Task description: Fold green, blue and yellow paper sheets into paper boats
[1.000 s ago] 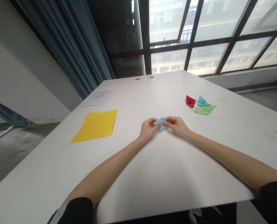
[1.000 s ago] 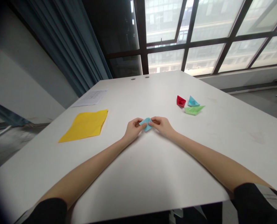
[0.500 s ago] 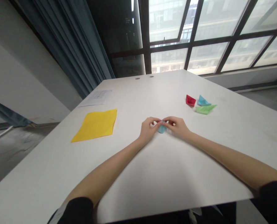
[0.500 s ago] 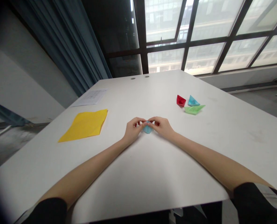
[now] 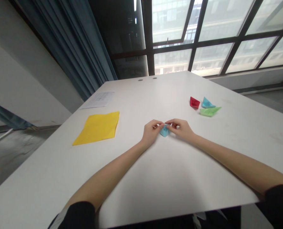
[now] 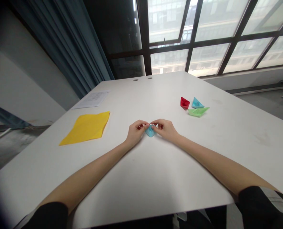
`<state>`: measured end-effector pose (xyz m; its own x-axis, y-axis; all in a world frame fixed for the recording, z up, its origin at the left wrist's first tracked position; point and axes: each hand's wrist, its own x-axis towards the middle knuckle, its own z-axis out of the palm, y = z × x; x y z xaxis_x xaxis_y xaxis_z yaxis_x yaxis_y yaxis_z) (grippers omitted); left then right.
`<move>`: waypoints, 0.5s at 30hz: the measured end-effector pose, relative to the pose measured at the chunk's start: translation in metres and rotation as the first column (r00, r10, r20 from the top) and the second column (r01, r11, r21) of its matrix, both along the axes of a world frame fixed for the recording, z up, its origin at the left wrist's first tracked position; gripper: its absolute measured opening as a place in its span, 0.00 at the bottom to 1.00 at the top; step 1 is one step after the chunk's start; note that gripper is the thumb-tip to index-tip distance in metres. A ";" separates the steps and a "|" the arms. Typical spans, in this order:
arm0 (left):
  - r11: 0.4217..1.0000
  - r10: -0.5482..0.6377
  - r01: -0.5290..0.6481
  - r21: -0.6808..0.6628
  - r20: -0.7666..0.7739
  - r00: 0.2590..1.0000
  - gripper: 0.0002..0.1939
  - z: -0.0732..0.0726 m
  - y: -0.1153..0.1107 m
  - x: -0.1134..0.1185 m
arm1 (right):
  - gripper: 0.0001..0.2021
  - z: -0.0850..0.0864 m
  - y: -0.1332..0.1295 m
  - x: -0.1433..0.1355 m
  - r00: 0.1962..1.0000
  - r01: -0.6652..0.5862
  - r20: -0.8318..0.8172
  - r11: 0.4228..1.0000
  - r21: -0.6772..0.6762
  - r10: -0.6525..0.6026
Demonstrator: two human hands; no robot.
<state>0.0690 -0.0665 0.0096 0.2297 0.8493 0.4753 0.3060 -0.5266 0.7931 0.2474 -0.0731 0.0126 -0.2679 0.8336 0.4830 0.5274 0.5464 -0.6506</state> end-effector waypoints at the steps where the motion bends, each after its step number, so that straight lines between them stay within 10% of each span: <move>1: 1.000 -0.002 0.002 -0.004 -0.007 1.000 0.09 0.000 0.000 0.000 | 0.11 0.000 0.000 0.000 1.000 -0.002 0.014 1.000 0.009 0.002; 15: 0.999 -0.004 0.009 0.039 -0.117 0.993 0.09 0.002 -0.004 0.002 | 0.07 -0.001 0.002 -0.001 0.996 0.032 0.082 0.999 0.042 -0.035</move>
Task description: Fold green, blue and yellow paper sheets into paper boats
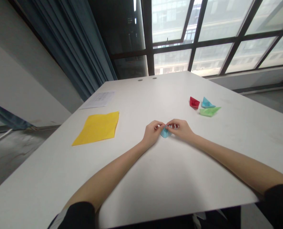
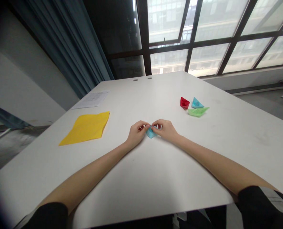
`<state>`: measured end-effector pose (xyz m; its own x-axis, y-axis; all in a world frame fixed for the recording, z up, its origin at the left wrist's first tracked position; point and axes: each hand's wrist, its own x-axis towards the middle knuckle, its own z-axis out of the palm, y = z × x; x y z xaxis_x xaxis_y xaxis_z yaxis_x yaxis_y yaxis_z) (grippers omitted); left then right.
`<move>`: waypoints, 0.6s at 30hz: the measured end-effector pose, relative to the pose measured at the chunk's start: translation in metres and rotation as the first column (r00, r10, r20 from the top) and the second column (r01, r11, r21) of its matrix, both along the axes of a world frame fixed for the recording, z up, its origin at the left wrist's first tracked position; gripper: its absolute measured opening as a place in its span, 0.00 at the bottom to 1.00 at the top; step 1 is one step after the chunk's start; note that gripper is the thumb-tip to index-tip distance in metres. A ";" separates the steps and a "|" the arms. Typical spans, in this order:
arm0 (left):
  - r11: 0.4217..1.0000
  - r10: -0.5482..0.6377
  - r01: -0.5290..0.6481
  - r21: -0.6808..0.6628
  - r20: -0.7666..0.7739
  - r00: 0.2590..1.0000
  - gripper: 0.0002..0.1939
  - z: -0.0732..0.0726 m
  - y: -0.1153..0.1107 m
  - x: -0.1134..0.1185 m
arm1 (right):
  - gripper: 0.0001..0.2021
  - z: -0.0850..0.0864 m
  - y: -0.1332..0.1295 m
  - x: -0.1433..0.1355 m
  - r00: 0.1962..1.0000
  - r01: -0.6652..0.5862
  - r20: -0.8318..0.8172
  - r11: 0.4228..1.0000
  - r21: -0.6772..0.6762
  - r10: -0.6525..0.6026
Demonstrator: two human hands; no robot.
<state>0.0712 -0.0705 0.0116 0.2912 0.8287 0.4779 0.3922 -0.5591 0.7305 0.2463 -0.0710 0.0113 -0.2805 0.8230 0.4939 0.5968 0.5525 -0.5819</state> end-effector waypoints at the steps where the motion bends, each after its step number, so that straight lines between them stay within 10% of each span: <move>1: 1.000 0.001 -0.001 -0.005 0.002 1.000 0.09 0.000 0.000 0.000 | 0.08 0.000 0.000 0.000 1.000 0.003 -0.002 1.000 -0.013 -0.003; 18: 0.998 0.067 -0.067 -0.007 0.069 0.995 0.08 0.001 -0.003 -0.002 | 0.13 0.002 0.002 0.001 0.998 -0.055 -0.020 0.996 -0.074 0.054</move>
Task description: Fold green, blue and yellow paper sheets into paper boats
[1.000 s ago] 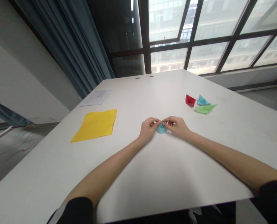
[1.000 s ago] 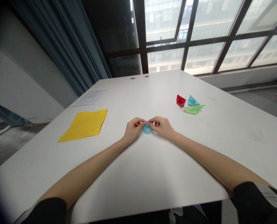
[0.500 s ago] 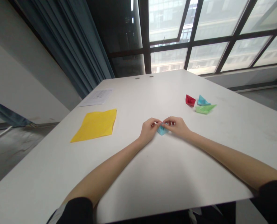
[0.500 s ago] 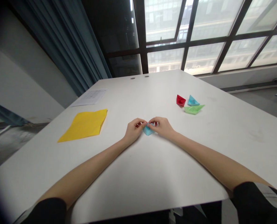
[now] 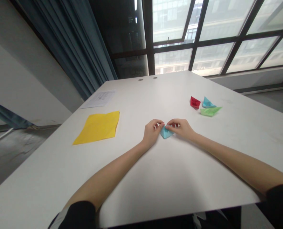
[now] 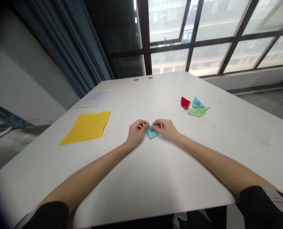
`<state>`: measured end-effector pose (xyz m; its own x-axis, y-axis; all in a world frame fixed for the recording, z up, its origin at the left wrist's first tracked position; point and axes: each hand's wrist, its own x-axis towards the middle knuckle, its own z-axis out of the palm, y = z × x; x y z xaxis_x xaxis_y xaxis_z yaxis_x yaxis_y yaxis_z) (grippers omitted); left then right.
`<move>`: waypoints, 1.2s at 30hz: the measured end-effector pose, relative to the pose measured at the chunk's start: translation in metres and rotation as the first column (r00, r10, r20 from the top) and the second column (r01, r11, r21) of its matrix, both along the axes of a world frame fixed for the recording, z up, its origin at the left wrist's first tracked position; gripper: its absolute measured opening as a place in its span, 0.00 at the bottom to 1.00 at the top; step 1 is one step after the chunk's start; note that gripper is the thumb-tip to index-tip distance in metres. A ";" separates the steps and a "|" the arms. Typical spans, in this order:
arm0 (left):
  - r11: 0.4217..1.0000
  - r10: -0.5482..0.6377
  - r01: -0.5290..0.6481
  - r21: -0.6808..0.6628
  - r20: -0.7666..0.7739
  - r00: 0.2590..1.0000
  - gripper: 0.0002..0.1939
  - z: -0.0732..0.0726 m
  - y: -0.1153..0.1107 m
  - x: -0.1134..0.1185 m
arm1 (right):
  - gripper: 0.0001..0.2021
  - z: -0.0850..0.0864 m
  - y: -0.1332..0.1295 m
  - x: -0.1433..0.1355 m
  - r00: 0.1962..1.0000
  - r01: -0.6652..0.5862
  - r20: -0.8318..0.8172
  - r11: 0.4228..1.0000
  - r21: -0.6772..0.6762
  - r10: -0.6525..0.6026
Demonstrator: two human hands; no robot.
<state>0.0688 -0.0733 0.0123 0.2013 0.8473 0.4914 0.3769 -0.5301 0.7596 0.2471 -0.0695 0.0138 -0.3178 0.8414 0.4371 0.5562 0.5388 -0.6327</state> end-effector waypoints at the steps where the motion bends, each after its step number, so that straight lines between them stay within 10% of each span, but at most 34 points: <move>1: 1.000 0.007 -0.007 0.000 0.008 1.000 0.08 0.000 0.000 0.000 | 0.13 0.000 0.000 0.000 1.000 0.005 -0.017 1.000 -0.011 -0.005; 7: 0.981 -0.041 0.100 -0.165 0.328 0.944 0.17 -0.005 0.005 0.006 | 0.15 -0.001 0.005 -0.002 0.925 0.027 -0.368 0.983 -0.184 -0.094; 12: 0.848 -0.104 0.388 -0.361 0.604 0.790 0.30 -0.003 0.002 0.016 | 0.17 -0.003 0.010 -0.005 0.777 0.051 -0.600 0.969 -0.241 -0.190; 24: 0.861 0.017 0.323 -0.393 0.657 0.754 0.25 0.002 0.004 0.013 | 0.16 0.000 0.007 -0.002 0.857 0.003 -0.489 0.950 -0.313 -0.164; 31: 0.737 0.065 0.474 -0.481 0.749 0.659 0.36 0.012 -0.009 0.022 | 0.14 -0.007 0.004 -0.014 0.760 -0.028 -0.616 0.936 -0.351 -0.209; 36: 0.756 0.086 0.420 -0.502 0.713 0.696 0.25 0.013 -0.008 0.024 | 0.14 -0.006 -0.002 -0.020 0.786 -0.023 -0.589 0.944 -0.330 -0.187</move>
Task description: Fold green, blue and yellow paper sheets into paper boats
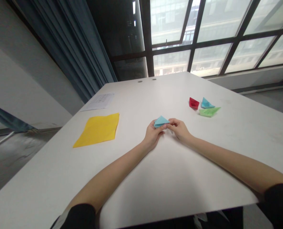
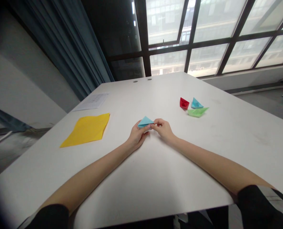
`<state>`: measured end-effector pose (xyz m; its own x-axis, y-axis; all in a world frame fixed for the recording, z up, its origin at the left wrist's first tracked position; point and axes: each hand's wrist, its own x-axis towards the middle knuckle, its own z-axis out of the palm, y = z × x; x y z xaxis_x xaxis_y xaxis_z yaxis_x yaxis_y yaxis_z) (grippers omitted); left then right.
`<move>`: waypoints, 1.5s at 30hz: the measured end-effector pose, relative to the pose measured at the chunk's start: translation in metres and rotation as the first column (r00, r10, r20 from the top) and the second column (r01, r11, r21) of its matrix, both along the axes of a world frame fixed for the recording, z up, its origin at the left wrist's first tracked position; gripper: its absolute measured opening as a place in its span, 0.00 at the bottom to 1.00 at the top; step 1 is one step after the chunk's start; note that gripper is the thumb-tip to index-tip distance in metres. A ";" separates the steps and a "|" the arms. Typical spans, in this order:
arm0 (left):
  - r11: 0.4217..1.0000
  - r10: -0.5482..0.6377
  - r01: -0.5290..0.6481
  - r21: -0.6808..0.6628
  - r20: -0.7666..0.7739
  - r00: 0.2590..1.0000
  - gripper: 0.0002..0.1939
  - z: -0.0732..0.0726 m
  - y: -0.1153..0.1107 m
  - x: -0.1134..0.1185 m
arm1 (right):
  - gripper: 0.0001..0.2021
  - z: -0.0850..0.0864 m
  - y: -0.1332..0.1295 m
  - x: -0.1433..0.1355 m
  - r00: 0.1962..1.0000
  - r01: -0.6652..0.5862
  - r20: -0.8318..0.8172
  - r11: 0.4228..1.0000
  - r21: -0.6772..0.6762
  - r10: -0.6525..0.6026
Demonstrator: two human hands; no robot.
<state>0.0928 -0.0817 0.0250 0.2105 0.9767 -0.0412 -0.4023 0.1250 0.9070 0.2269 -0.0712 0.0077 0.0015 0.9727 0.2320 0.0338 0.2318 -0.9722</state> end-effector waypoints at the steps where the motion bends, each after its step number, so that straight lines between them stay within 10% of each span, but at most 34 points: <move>1: 1.000 0.008 -0.008 0.008 -0.015 1.000 0.24 -0.001 0.001 0.000 | 0.14 0.000 -0.001 0.000 1.000 0.006 0.000 1.000 -0.007 -0.006; 15: 0.985 0.030 -0.003 0.170 -0.158 0.987 0.23 -0.013 0.009 -0.005 | 0.14 -0.003 -0.001 0.001 0.994 -0.034 -0.111 0.993 -0.116 0.021; 20: 0.893 0.261 -0.089 0.441 -0.346 0.901 0.22 -0.009 0.016 -0.015 | 0.11 0.011 0.007 0.017 0.977 0.000 0.212 0.996 0.085 -0.018; 29: 0.680 0.385 0.214 0.701 -0.589 0.711 0.04 -0.003 0.008 -0.015 | 0.05 0.029 0.006 0.024 0.641 -0.325 0.765 0.926 0.192 0.066; 45: 0.777 0.383 0.143 0.612 -0.642 0.664 0.04 -0.013 0.023 -0.025 | 0.10 0.028 0.010 0.033 0.418 -0.432 0.907 0.868 0.245 -0.048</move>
<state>0.0674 -0.0590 0.0122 0.2496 0.8606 0.4439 0.4168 -0.5093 0.7529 0.2601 -0.0614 0.0355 -0.6047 0.7298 0.3191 0.6909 0.6799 -0.2458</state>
